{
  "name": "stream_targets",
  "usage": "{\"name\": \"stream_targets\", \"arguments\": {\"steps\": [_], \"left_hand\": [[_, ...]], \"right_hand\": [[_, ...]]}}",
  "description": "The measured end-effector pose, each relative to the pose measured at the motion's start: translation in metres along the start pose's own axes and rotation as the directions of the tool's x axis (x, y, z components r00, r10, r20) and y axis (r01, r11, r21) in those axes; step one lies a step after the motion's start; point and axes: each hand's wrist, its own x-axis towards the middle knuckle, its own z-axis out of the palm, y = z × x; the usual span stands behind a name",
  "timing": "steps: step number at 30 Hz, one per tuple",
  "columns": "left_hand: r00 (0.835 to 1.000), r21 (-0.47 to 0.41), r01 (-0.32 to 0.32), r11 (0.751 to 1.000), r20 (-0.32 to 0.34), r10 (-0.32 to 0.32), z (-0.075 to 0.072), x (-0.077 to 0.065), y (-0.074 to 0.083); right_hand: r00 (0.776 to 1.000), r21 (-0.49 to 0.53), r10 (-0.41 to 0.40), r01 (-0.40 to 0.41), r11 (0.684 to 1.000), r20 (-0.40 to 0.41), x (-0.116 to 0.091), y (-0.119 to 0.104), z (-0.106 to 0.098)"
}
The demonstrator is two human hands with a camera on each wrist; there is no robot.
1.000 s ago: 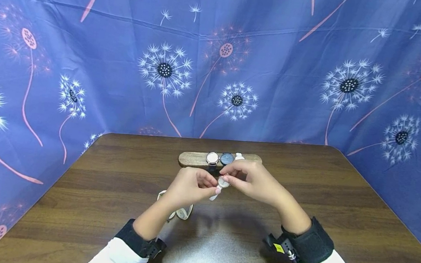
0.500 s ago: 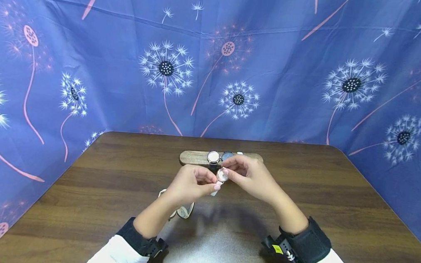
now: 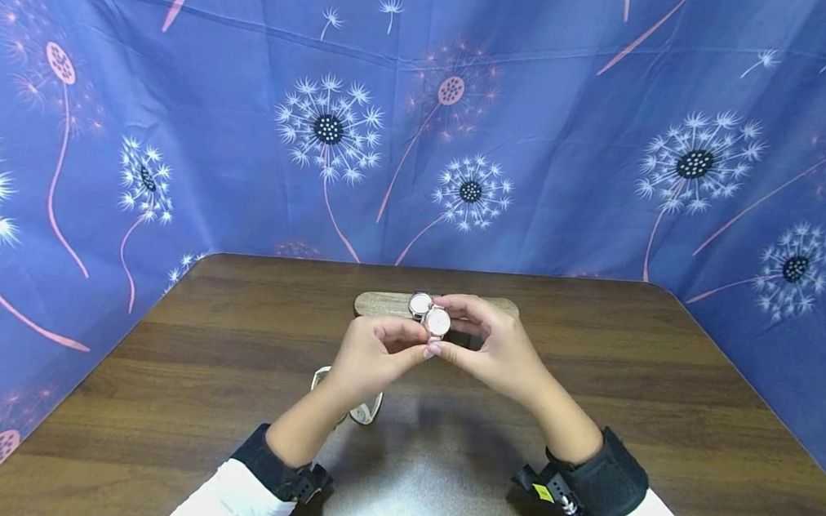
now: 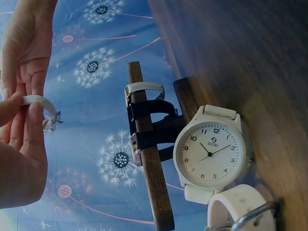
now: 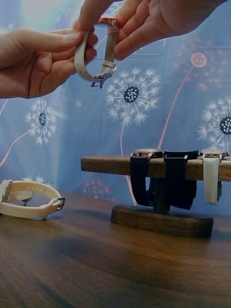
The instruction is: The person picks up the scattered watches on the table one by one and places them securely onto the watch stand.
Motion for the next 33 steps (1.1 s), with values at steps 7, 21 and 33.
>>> {"name": "stream_targets", "arguments": {"steps": [7,21,33], "left_hand": [[0.999,-0.002,-0.048,0.999,0.013,0.048,0.001,-0.001,0.003],[0.98,0.373,-0.198,0.907,0.081,0.181,-0.034,0.011,-0.003],[0.999,0.51,0.029,0.86,0.004,-0.036,-0.08,0.024,-0.017]], "right_hand": [[0.998,-0.059,-0.058,0.056,0.997,-0.018,0.0,0.001,-0.004],[0.989,-0.241,0.075,-0.104,0.965,-0.127,0.001,0.013,-0.054],[0.959,-0.383,0.242,-0.281,0.88,-0.147,-0.018,0.056,-0.116]]}}
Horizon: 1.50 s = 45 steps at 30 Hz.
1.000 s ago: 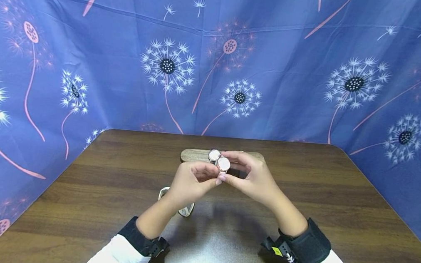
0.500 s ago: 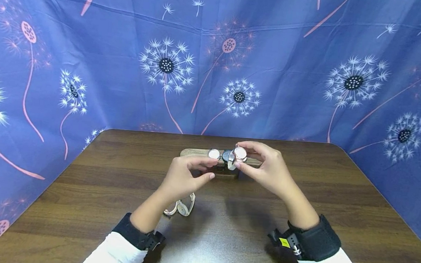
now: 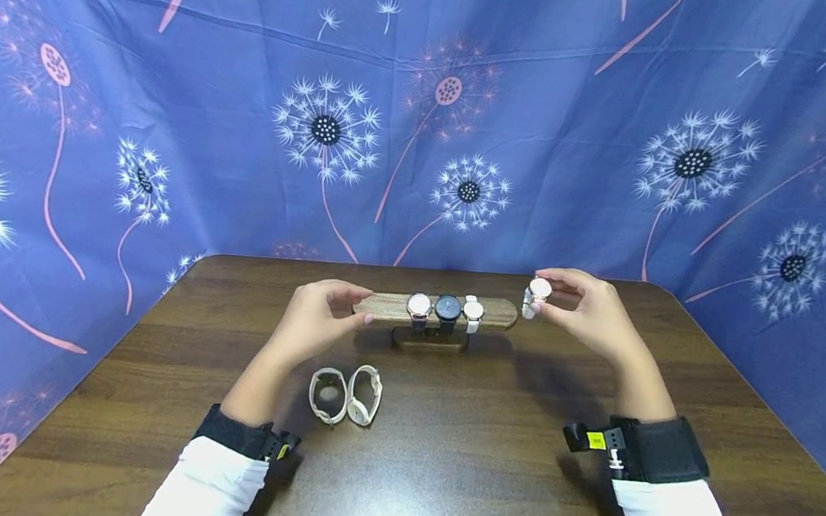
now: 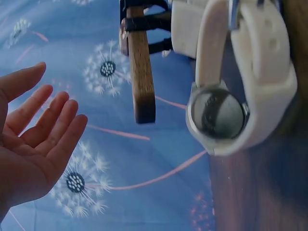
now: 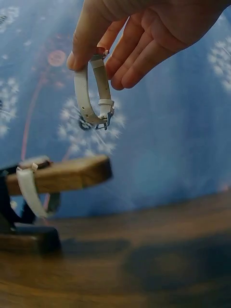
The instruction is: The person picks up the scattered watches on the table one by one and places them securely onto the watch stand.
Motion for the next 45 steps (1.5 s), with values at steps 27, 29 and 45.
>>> {"name": "stream_targets", "arguments": {"steps": [27,29,45], "left_hand": [[0.964,0.13,0.052,0.99,0.25,-0.084,0.02,0.043,-0.051],[0.967,0.155,0.044,0.987,0.243,-0.081,0.02,0.045,-0.05],[0.958,0.183,0.054,0.982,0.268,-0.103,0.018,0.049,-0.05]], "right_hand": [[0.954,0.13,0.144,-0.183,0.974,0.263,0.013,0.039,0.026],[0.953,0.122,0.145,-0.183,0.975,0.267,0.013,0.033,0.026],[0.947,0.125,0.155,-0.196,0.973,0.282,0.018,0.049,0.04]]}}
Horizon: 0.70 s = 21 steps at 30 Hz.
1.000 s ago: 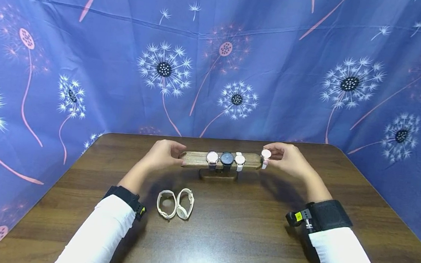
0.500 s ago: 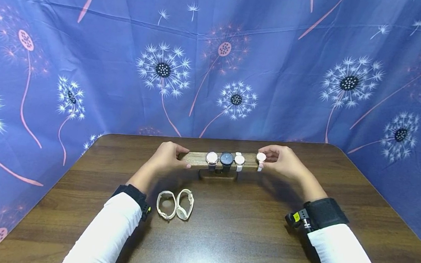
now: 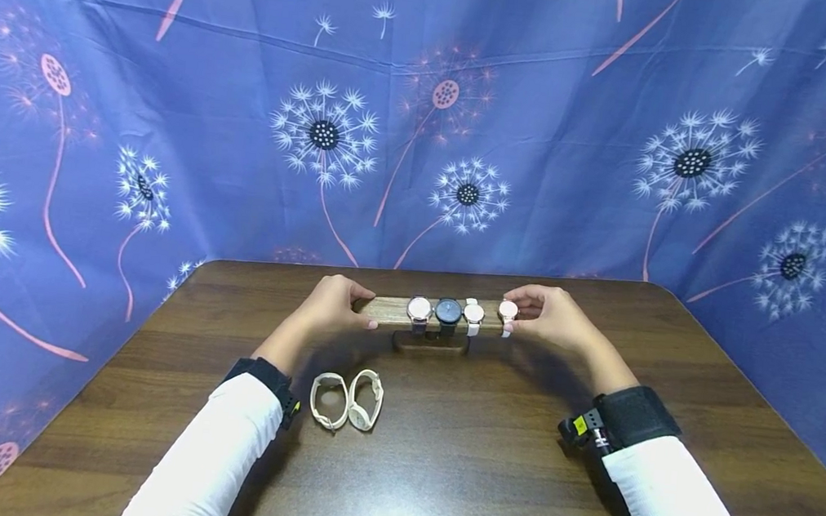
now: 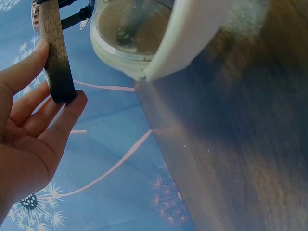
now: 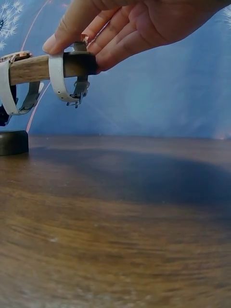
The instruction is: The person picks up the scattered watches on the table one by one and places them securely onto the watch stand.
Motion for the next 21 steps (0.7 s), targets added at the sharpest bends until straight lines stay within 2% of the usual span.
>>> {"name": "stream_targets", "arguments": {"steps": [9,15,21], "left_hand": [[1.0,0.029,-0.019,0.999,-0.01,0.019,-0.0007,0.002,-0.0004],[0.999,0.049,-0.042,0.998,-0.017,0.042,-0.0004,0.0024,-0.0016],[0.999,0.047,-0.031,0.998,-0.011,0.032,-0.0001,0.0027,-0.0009]], "right_hand": [[1.0,0.004,-0.031,0.031,0.999,0.002,0.0035,-0.0016,0.0037],[0.998,-0.055,-0.056,0.056,0.997,0.001,0.0064,-0.0049,0.0075],[0.998,-0.108,-0.063,0.063,0.992,0.0,0.0085,-0.0081,0.0102]]}}
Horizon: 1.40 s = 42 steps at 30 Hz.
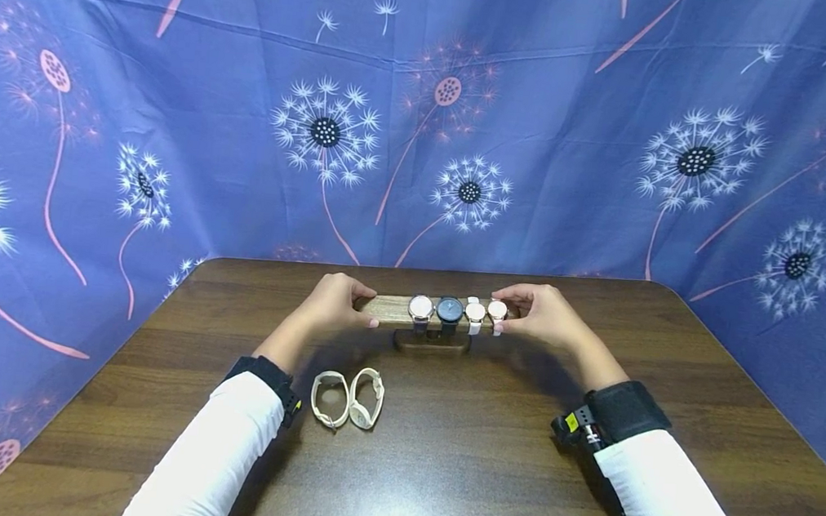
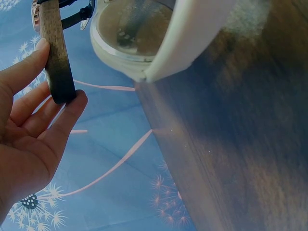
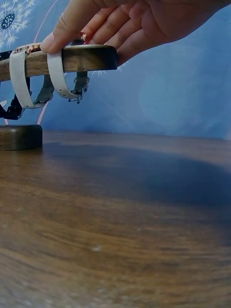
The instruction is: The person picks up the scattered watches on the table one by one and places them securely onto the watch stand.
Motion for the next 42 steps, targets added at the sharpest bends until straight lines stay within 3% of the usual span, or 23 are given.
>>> {"name": "stream_targets", "arguments": {"steps": [10,29,35,42], "left_hand": [[1.0,-0.01,0.001,1.0,0.005,-0.001,-0.001,0.002,0.002],[0.999,-0.03,0.038,0.999,0.002,-0.038,0.0,0.003,0.003],[1.0,-0.014,0.028,1.0,0.002,-0.028,0.002,0.0,0.005],[0.997,-0.077,0.073,0.994,0.039,-0.07,-0.003,-0.007,0.004]], "right_hand": [[1.0,-0.035,-0.014,0.014,0.999,0.001,-0.001,-0.003,-0.003],[0.994,-0.262,-0.102,0.09,0.961,-0.032,-0.002,-0.014,0.003],[0.993,-0.256,-0.112,0.099,0.962,-0.038,-0.006,-0.011,0.005],[0.993,-0.194,-0.116,0.109,0.975,-0.028,-0.01,-0.023,-0.008]]}}
